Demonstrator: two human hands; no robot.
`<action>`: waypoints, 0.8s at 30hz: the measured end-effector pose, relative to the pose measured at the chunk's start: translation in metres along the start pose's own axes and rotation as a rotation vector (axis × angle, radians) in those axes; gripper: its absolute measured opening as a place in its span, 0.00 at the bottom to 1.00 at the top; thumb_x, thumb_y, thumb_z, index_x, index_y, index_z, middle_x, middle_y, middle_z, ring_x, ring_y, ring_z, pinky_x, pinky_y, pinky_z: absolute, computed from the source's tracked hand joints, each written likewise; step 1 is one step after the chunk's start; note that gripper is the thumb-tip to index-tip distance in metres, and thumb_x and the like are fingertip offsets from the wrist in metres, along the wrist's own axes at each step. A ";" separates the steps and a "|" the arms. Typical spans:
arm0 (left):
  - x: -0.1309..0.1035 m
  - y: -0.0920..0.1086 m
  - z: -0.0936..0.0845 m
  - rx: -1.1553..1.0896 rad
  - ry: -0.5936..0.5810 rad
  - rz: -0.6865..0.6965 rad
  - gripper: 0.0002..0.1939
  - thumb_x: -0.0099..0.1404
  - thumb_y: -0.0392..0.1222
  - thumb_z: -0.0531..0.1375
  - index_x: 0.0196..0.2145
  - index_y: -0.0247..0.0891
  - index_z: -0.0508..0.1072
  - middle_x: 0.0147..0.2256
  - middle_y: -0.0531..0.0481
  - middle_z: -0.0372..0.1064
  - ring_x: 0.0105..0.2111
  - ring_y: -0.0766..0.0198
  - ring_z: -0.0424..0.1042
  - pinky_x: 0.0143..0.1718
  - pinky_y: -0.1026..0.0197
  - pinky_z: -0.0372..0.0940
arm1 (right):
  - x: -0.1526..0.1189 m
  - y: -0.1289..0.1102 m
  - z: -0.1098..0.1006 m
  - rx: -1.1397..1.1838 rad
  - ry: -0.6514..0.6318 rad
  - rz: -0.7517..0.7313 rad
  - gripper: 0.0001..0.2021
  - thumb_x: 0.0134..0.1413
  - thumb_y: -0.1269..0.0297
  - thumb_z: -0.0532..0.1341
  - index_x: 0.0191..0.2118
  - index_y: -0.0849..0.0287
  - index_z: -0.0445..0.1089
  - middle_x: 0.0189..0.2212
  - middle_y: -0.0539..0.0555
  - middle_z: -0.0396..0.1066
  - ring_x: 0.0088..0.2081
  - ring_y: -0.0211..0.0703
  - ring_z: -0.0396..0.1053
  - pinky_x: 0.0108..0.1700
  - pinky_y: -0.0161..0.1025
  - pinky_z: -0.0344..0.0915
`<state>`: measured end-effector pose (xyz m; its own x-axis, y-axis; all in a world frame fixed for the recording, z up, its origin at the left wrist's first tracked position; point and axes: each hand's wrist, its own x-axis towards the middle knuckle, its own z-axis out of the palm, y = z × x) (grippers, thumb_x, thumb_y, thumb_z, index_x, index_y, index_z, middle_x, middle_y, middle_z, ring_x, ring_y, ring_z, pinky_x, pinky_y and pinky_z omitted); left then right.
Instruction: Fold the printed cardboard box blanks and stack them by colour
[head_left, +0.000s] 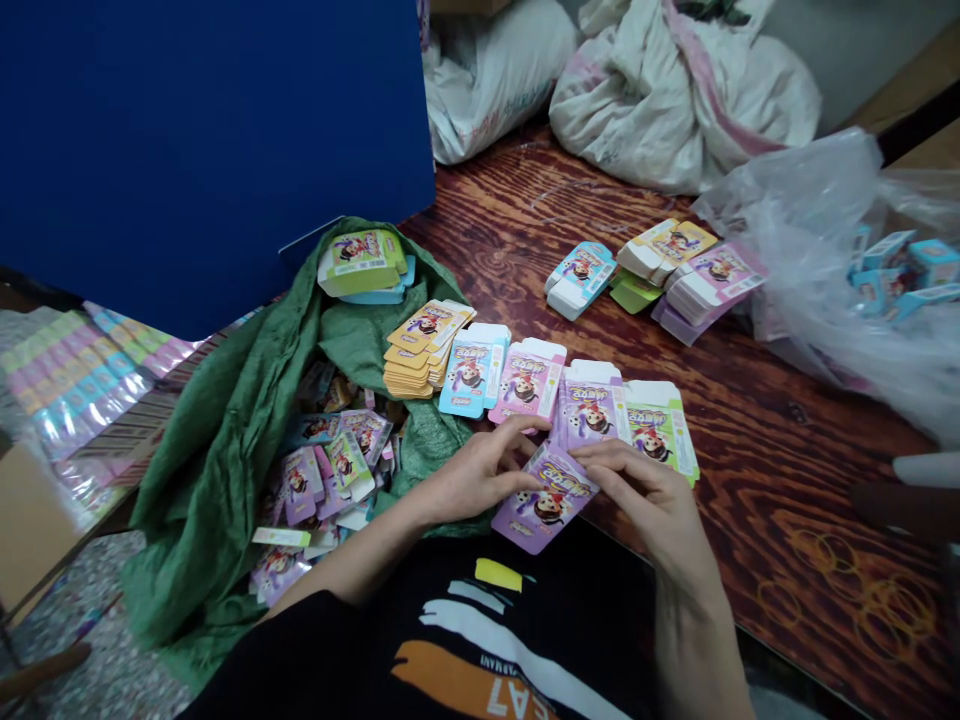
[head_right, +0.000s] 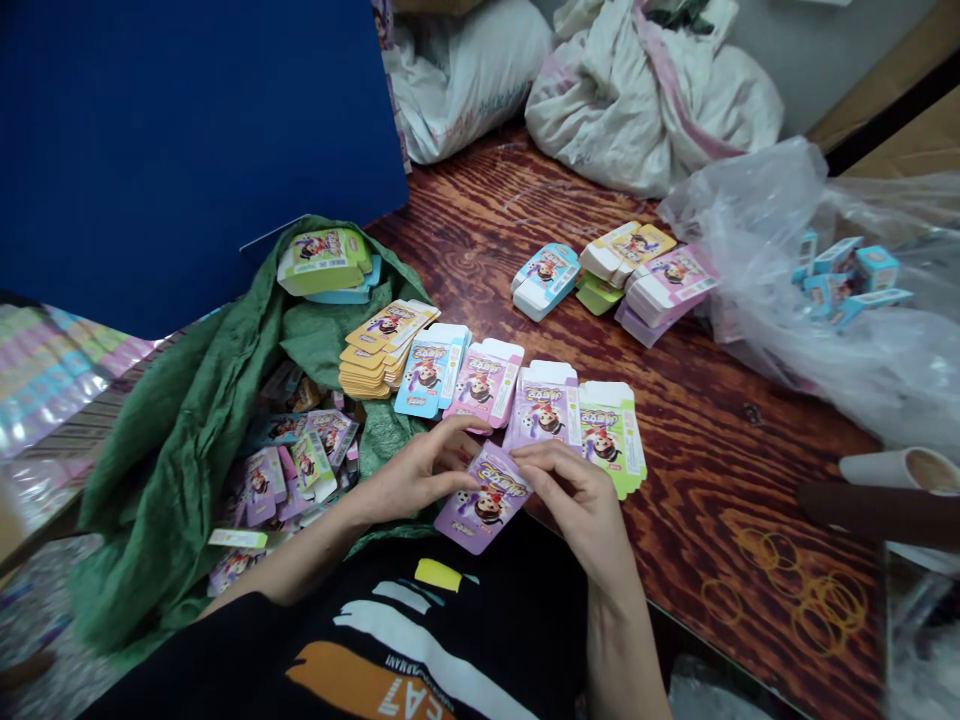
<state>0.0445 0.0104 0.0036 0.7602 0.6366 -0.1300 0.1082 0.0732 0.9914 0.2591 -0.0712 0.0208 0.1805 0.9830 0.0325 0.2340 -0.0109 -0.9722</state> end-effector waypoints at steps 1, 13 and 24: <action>0.000 0.000 0.000 -0.006 0.004 0.000 0.29 0.65 0.39 0.67 0.62 0.44 0.65 0.42 0.49 0.72 0.38 0.62 0.74 0.40 0.60 0.69 | -0.002 0.000 0.001 -0.022 0.009 -0.031 0.08 0.58 0.56 0.69 0.31 0.52 0.82 0.34 0.55 0.82 0.38 0.49 0.78 0.43 0.44 0.74; -0.004 0.001 -0.008 0.115 -0.038 0.095 0.23 0.68 0.39 0.64 0.60 0.43 0.71 0.44 0.48 0.74 0.39 0.62 0.72 0.42 0.61 0.68 | -0.014 0.004 0.022 -0.065 0.021 -0.125 0.08 0.63 0.66 0.65 0.43 0.47 0.82 0.40 0.53 0.80 0.42 0.46 0.77 0.44 0.41 0.74; -0.013 0.009 -0.019 0.101 -0.065 0.024 0.17 0.68 0.42 0.64 0.53 0.39 0.75 0.46 0.45 0.77 0.42 0.60 0.75 0.42 0.62 0.69 | -0.014 0.002 0.024 -0.041 -0.122 -0.091 0.09 0.65 0.62 0.63 0.44 0.51 0.81 0.38 0.54 0.80 0.40 0.45 0.77 0.42 0.39 0.73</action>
<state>0.0235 0.0170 0.0144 0.8027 0.5862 -0.1103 0.1512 -0.0211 0.9883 0.2339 -0.0802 0.0124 0.0403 0.9952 0.0893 0.2836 0.0743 -0.9560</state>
